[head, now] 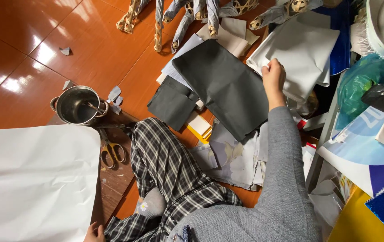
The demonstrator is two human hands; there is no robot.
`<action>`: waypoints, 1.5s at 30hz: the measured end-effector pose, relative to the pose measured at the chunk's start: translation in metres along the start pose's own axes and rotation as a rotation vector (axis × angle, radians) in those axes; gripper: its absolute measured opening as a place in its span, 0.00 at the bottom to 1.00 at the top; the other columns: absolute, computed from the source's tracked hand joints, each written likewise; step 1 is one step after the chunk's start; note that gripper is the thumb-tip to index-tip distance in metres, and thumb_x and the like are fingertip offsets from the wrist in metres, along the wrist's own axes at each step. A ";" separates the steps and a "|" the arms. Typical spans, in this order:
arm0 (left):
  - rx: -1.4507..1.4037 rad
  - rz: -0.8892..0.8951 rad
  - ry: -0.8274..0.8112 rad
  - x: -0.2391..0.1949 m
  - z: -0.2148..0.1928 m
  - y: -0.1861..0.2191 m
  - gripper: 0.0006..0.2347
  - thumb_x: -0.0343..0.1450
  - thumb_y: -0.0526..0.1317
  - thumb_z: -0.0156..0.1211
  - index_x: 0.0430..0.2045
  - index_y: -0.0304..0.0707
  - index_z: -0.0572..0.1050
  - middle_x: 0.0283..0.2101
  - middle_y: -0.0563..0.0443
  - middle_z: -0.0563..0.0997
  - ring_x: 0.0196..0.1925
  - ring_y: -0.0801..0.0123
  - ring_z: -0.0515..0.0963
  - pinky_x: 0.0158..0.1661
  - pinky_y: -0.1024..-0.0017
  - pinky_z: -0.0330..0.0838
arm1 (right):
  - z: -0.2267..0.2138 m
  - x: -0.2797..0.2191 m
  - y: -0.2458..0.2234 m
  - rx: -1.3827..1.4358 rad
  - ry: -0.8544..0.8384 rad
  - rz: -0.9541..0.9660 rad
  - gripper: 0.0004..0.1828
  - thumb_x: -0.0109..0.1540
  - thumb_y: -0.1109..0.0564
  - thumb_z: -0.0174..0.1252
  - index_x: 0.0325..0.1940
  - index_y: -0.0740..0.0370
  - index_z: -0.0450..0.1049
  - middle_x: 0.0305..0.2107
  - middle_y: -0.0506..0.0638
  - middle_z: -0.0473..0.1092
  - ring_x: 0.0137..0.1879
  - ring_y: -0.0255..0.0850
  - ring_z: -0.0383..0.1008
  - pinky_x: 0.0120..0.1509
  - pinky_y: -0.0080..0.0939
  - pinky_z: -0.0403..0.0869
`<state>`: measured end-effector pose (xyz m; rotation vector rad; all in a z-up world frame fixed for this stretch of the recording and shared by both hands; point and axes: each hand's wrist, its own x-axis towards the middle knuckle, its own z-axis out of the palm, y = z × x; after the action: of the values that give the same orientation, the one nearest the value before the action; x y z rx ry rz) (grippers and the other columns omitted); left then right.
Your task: Wrapping a model with tape and cutting paper with scissors
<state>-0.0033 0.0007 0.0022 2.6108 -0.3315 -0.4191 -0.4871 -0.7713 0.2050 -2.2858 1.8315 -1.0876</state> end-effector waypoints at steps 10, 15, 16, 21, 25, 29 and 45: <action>0.031 -0.023 0.015 -0.005 -0.005 0.000 0.13 0.69 0.41 0.62 0.48 0.45 0.79 0.32 0.46 0.83 0.32 0.66 0.81 0.39 0.72 0.71 | -0.038 -0.015 -0.051 -0.007 -0.265 0.194 0.06 0.66 0.60 0.44 0.35 0.64 0.63 0.34 0.58 0.62 0.36 0.54 0.64 0.36 0.54 0.62; 0.102 -0.001 -0.007 0.000 -0.001 -0.007 0.14 0.69 0.44 0.61 0.49 0.49 0.78 0.33 0.48 0.85 0.34 0.66 0.82 0.41 0.71 0.71 | -0.010 -0.035 -0.033 -0.580 -0.111 -0.245 0.41 0.54 0.49 0.70 0.66 0.58 0.59 0.50 0.61 0.64 0.57 0.56 0.60 0.52 0.59 0.62; 0.100 -0.003 -0.006 -0.003 -0.003 -0.002 0.14 0.69 0.44 0.61 0.49 0.49 0.78 0.33 0.48 0.85 0.34 0.66 0.82 0.41 0.71 0.71 | -0.002 -0.031 -0.024 -0.580 -0.110 -0.248 0.41 0.54 0.49 0.70 0.66 0.58 0.59 0.50 0.61 0.64 0.57 0.56 0.60 0.52 0.59 0.62; 0.262 -0.096 -0.058 -0.012 -0.022 0.026 0.14 0.69 0.50 0.56 0.48 0.58 0.78 0.39 0.55 0.85 0.43 0.61 0.83 0.45 0.67 0.71 | 0.012 -0.011 -0.003 -0.525 -0.314 -0.100 0.28 0.60 0.66 0.44 0.65 0.53 0.59 0.42 0.64 0.73 0.53 0.62 0.66 0.56 0.61 0.56; 0.203 -0.104 -0.049 -0.010 -0.023 0.033 0.14 0.69 0.49 0.58 0.48 0.56 0.79 0.39 0.55 0.85 0.43 0.64 0.83 0.47 0.70 0.70 | -0.016 -0.016 0.000 -0.633 -0.233 -0.225 0.24 0.58 0.63 0.47 0.59 0.53 0.63 0.39 0.55 0.76 0.45 0.55 0.71 0.46 0.55 0.61; 0.090 -0.130 -0.072 -0.010 -0.028 0.039 0.14 0.69 0.49 0.58 0.48 0.54 0.79 0.40 0.53 0.85 0.43 0.64 0.82 0.47 0.70 0.69 | -0.062 -0.040 -0.002 -0.567 -0.231 -0.236 0.23 0.60 0.65 0.47 0.60 0.55 0.65 0.34 0.59 0.75 0.40 0.59 0.72 0.44 0.54 0.61; 0.302 -0.059 -0.170 -0.007 -0.033 0.051 0.16 0.70 0.51 0.54 0.50 0.55 0.77 0.43 0.54 0.85 0.47 0.59 0.82 0.47 0.64 0.71 | -0.081 -0.033 0.024 0.311 -0.153 0.265 0.27 0.57 0.60 0.58 0.61 0.69 0.67 0.57 0.61 0.66 0.64 0.49 0.65 0.68 0.41 0.61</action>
<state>-0.0064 -0.0272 0.0567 2.8907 -0.4027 -0.6587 -0.5518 -0.7186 0.2401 -1.8397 1.7066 -1.0381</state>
